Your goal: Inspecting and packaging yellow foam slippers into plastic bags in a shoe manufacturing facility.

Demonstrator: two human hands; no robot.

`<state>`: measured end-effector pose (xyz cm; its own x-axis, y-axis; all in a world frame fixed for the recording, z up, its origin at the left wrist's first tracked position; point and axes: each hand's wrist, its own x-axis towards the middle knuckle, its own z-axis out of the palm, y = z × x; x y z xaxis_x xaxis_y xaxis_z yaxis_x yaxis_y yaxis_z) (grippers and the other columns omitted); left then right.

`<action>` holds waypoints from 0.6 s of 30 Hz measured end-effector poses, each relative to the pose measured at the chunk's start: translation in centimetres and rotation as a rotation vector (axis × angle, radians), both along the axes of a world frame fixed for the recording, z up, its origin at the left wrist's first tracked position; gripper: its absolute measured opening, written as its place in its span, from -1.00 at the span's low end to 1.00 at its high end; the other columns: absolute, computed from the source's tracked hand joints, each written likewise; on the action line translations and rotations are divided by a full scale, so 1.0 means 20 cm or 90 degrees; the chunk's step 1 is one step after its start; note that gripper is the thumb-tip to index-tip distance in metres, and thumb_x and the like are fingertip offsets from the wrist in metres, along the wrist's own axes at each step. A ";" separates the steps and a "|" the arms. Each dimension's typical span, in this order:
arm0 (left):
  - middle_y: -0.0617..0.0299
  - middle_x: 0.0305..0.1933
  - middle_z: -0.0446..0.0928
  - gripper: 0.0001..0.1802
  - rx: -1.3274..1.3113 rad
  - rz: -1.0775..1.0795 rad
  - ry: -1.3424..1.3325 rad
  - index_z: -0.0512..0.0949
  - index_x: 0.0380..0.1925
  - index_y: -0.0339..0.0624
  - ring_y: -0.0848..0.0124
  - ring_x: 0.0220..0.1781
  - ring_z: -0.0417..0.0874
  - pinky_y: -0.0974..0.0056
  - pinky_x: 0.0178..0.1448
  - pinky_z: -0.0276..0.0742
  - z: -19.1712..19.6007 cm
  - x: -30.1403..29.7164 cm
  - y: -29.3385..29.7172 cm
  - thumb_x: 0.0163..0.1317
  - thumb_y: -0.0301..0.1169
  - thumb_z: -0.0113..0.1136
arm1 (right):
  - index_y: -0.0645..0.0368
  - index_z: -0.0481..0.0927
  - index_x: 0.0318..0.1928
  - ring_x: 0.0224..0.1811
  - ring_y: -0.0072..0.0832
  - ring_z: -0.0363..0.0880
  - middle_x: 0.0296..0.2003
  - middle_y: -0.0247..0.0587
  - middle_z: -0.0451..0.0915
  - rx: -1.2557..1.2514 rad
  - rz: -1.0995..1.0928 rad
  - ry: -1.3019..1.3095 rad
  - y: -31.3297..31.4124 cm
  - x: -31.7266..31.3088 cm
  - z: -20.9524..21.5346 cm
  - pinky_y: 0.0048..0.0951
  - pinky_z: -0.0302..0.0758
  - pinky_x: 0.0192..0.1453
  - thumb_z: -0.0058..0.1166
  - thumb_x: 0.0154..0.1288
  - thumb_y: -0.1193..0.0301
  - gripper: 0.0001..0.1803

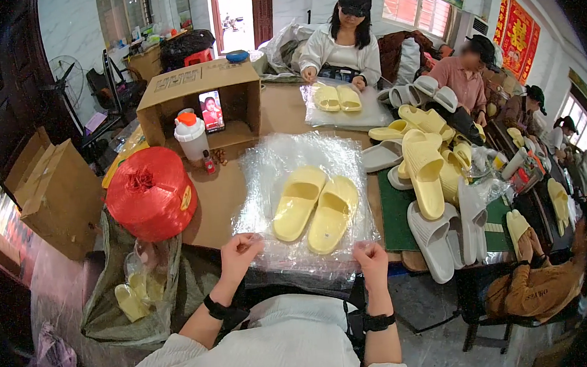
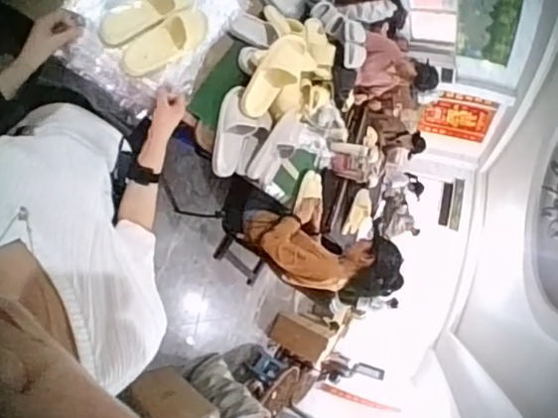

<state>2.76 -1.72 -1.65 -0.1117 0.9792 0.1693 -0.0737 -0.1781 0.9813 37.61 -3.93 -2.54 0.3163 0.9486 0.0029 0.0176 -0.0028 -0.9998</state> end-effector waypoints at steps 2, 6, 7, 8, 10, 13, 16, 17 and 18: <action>0.12 -0.02 0.61 -0.82 -0.009 -0.005 -0.051 0.46 -0.35 -0.31 0.48 -0.01 0.63 0.34 0.09 0.60 0.03 0.02 0.01 0.20 -0.66 0.32 | 0.08 0.38 -0.42 -0.31 -0.58 0.53 -0.21 -0.28 0.61 0.056 0.024 0.057 0.00 -0.02 0.00 -0.60 0.43 -0.21 0.31 0.22 0.56 -0.70; 0.18 -0.07 0.54 -0.78 -0.054 -0.022 -0.250 0.38 -0.27 -0.20 0.45 -0.02 0.59 0.33 0.10 0.58 0.14 0.12 -0.02 0.21 -0.72 0.17 | 0.13 0.34 -0.32 -0.11 -0.44 0.63 0.10 -0.11 0.57 0.081 0.000 0.225 -0.01 -0.11 0.09 -0.59 0.52 -0.09 0.23 0.22 0.64 -0.72; 0.18 -0.08 0.54 -0.79 -0.054 -0.024 -0.311 0.39 -0.25 -0.20 0.43 -0.04 0.60 0.32 0.09 0.58 0.15 0.13 -0.02 0.22 -0.71 0.14 | 0.13 0.34 -0.32 -0.11 -0.44 0.63 0.10 -0.11 0.57 0.081 0.001 0.225 -0.02 -0.11 0.10 -0.59 0.52 -0.09 0.23 0.22 0.64 -0.72; 0.18 -0.08 0.54 -0.79 -0.053 -0.023 -0.311 0.39 -0.25 -0.20 0.43 -0.04 0.60 0.32 0.09 0.58 0.14 0.13 -0.02 0.22 -0.71 0.14 | 0.18 0.38 -0.24 -0.10 -0.42 0.64 0.08 -0.11 0.58 0.057 0.008 0.262 -0.03 -0.12 0.12 -0.58 0.53 -0.09 0.21 0.24 0.62 -0.76; 0.19 -0.10 0.53 -0.80 -0.187 -0.109 -0.371 0.47 -0.08 -0.20 0.40 0.00 0.62 0.28 0.11 0.58 0.08 0.11 0.01 0.31 -0.60 0.06 | 0.23 0.42 -0.17 -0.08 -0.40 0.66 0.06 -0.11 0.60 0.033 0.016 0.298 -0.06 -0.14 0.17 -0.57 0.55 -0.10 0.20 0.26 0.60 -0.78; 0.20 -0.05 0.56 -0.69 -0.148 -0.166 -0.449 0.47 0.13 -0.22 0.40 0.05 0.63 0.27 0.14 0.57 -0.04 0.13 0.04 0.42 -0.44 0.03 | 0.29 0.49 0.03 -0.15 -0.43 0.66 -0.01 -0.18 0.62 -0.008 0.069 0.347 -0.07 -0.21 0.25 -0.58 0.52 -0.17 0.18 0.31 0.53 -0.69; 0.15 0.13 0.57 -0.59 -0.217 -0.212 -0.513 0.43 0.22 -0.38 0.39 0.16 0.60 0.23 0.23 0.54 0.24 0.17 -0.01 0.54 -0.31 0.00 | 0.30 0.50 0.18 -0.22 -0.52 0.62 -0.13 -0.27 0.64 -0.021 0.092 0.336 -0.06 -0.16 0.20 -0.56 0.49 -0.21 0.19 0.33 0.48 -0.58; 0.20 0.08 0.60 -0.57 -0.242 -0.195 -0.477 0.47 0.20 -0.40 0.45 0.13 0.61 0.26 0.21 0.54 0.30 0.19 -0.04 0.57 -0.25 -0.02 | 0.29 0.52 0.15 -0.25 -0.55 0.60 -0.17 -0.31 0.63 -0.058 0.135 0.309 -0.06 -0.15 0.19 -0.56 0.47 -0.22 0.22 0.32 0.47 -0.59; 0.20 0.08 0.60 -0.57 -0.241 -0.195 -0.477 0.47 0.20 -0.40 0.45 0.13 0.61 0.26 0.21 0.54 0.29 0.18 -0.05 0.57 -0.25 -0.02 | 0.27 0.55 0.13 -0.27 -0.58 0.58 -0.22 -0.35 0.62 -0.096 0.177 0.281 -0.07 -0.14 0.19 -0.56 0.45 -0.23 0.24 0.31 0.46 -0.61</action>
<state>6.32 -2.69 4.22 0.2118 0.9599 -0.1839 -0.7102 0.2804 0.6458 34.75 -5.30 1.22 -0.0065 0.9765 -0.2153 -0.3833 -0.2013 -0.9014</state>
